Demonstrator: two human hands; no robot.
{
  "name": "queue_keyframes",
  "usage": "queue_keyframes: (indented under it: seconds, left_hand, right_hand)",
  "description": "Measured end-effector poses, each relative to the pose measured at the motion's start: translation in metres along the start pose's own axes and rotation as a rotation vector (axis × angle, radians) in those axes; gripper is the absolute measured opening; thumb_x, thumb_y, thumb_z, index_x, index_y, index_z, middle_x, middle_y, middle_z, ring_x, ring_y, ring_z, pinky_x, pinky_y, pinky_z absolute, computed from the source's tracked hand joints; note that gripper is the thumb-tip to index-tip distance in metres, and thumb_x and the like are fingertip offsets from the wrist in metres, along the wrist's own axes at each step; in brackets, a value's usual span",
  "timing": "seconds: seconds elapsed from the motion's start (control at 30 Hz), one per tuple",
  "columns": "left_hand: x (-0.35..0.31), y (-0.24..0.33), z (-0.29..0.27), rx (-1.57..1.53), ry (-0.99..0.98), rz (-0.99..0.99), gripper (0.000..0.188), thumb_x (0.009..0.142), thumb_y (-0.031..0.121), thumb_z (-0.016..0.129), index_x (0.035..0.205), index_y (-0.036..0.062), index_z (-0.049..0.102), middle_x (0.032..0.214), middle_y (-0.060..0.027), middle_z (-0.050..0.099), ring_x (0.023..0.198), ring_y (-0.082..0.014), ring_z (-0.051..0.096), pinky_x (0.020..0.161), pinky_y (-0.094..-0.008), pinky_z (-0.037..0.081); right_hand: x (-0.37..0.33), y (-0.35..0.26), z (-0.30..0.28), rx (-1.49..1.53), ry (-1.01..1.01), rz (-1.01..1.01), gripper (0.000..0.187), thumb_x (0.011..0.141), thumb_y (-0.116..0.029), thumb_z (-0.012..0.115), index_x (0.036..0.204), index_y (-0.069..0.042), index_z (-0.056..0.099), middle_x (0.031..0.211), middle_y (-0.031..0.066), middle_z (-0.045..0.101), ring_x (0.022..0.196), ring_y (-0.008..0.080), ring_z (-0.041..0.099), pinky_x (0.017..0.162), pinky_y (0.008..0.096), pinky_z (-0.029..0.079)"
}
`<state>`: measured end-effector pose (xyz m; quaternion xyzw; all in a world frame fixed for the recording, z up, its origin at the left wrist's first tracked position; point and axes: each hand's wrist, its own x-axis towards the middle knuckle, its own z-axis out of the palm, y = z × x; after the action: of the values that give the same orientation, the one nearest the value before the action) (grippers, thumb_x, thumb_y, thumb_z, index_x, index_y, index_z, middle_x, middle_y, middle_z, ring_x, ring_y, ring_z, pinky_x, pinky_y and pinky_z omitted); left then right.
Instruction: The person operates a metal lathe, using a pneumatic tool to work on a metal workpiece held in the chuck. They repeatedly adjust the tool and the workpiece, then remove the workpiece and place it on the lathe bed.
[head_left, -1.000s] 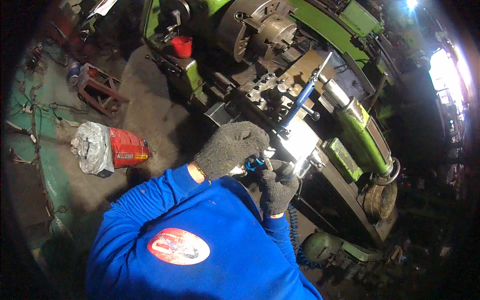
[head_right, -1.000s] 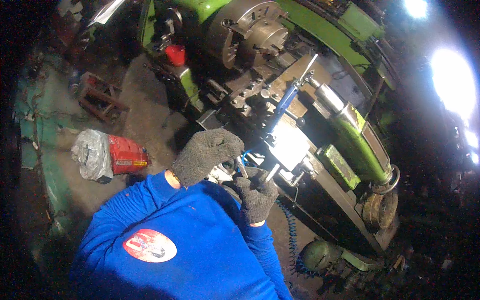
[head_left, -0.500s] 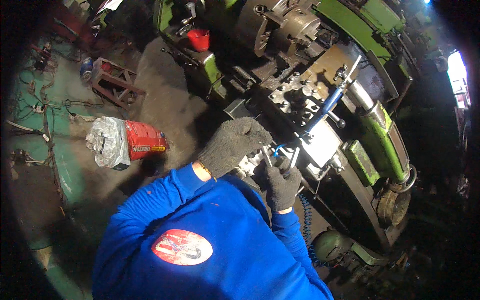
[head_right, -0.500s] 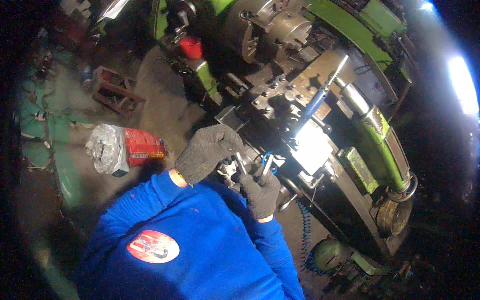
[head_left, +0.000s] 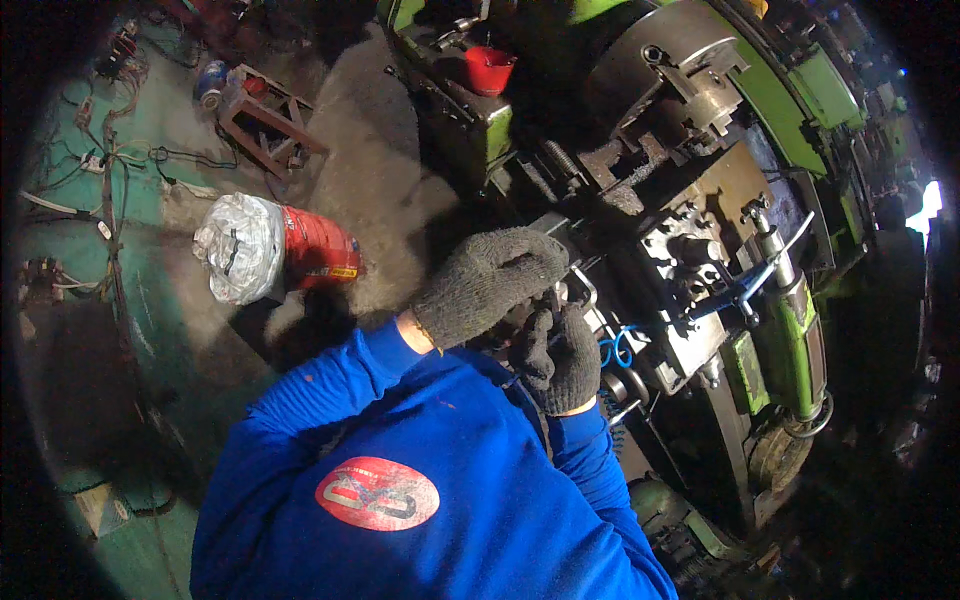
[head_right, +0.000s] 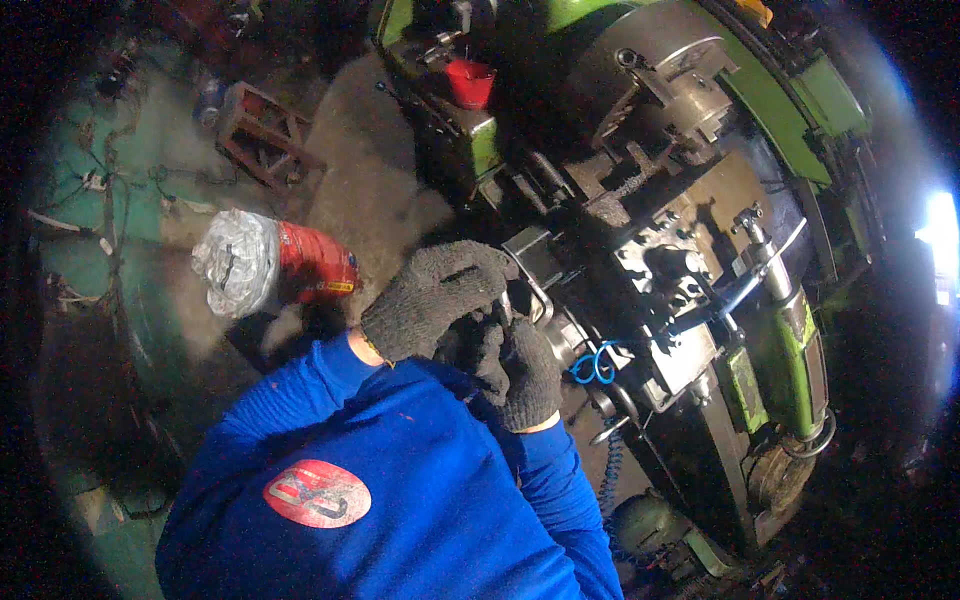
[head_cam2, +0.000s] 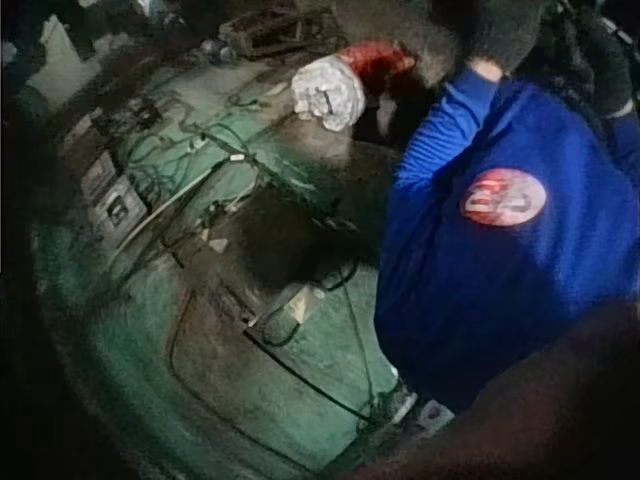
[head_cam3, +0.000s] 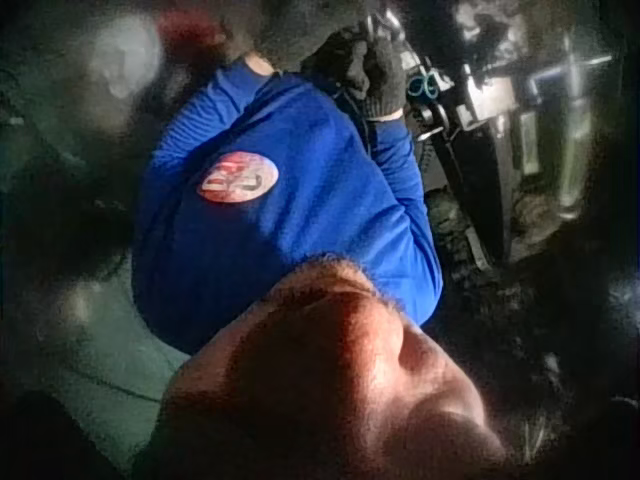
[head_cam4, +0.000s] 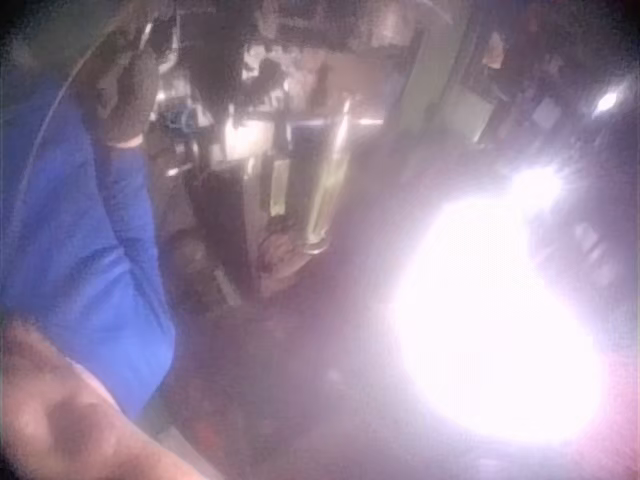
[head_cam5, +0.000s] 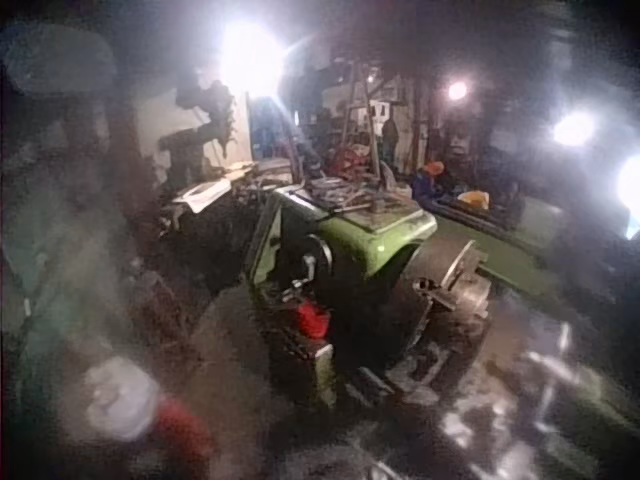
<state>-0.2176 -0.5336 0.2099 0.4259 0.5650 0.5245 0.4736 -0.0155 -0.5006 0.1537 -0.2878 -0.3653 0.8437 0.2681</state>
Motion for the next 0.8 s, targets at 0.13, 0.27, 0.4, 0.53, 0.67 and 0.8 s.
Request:
queue_keyframes:
  seconds: [0.13,0.27,0.4,0.53,0.67,0.8]
  left_hand:
    - [0.000,-0.013,-0.042,0.215,0.010,0.256,0.022,0.103,0.015,0.072,0.120,0.0011,0.075,0.110,-0.0078,0.076,0.105,-0.0158,0.072,0.090,-0.0342,0.060]
    - [-0.002,-0.007,-0.070,0.063,0.037,0.054,0.018,0.101,0.014,0.073,0.114,0.0021,0.076,0.107,-0.0078,0.076,0.102,-0.0154,0.072,0.090,-0.0340,0.060]
    - [-0.009,-0.001,-0.101,0.010,0.070,-0.086,0.016,0.101,0.016,0.074,0.110,0.0030,0.077,0.104,-0.0067,0.076,0.100,-0.0149,0.072,0.090,-0.0331,0.058]
    - [-0.018,-0.005,-0.129,0.079,0.129,0.057,0.017,0.103,0.019,0.074,0.110,0.0035,0.077,0.098,-0.0046,0.076,0.094,-0.0136,0.071,0.087,-0.0316,0.058]
    - [-0.033,0.001,-0.152,-0.171,0.165,-0.153,0.022,0.107,0.023,0.070,0.115,0.0041,0.076,0.094,-0.0034,0.076,0.090,-0.0125,0.071,0.084,-0.0311,0.057]
    - [-0.042,-0.025,-0.169,-0.175,0.253,-0.035,0.025,0.110,0.023,0.064,0.123,0.0045,0.075,0.097,-0.0036,0.075,0.090,-0.0123,0.070,0.083,-0.0299,0.057]
  right_hand:
    - [0.015,0.015,0.031,-0.889,0.047,-0.287,0.032,0.100,-0.019,0.071,0.128,-0.004,0.073,0.119,0.0143,0.076,0.109,0.0304,0.075,0.096,0.0409,0.059]
    - [0.034,0.038,0.049,-0.250,0.019,-0.067,0.032,0.100,-0.023,0.071,0.126,-0.004,0.070,0.108,0.0128,0.075,0.094,0.0282,0.074,0.096,0.0403,0.054]
    - [0.057,0.031,0.088,-0.932,-0.052,-0.178,0.041,0.109,-0.026,0.066,0.138,0.002,0.059,0.108,0.0131,0.072,0.081,0.0198,0.073,0.064,0.0294,0.060]
    - [0.072,0.050,0.105,-0.482,0.031,-0.136,0.030,0.093,-0.014,0.072,0.123,-0.008,0.072,0.111,0.0105,0.078,0.102,0.0287,0.076,0.108,0.0462,0.043]
    - [0.080,0.057,0.122,-0.322,0.042,0.005,0.027,0.091,-0.011,0.072,0.118,-0.010,0.076,0.113,0.0094,0.080,0.107,0.0288,0.077,0.118,0.0472,0.042]
    - [0.085,0.061,0.129,-0.328,0.007,0.051,0.036,0.109,-0.027,0.062,0.128,0.003,0.064,0.101,0.0115,0.075,0.075,0.0157,0.068,0.066,0.0273,0.055]
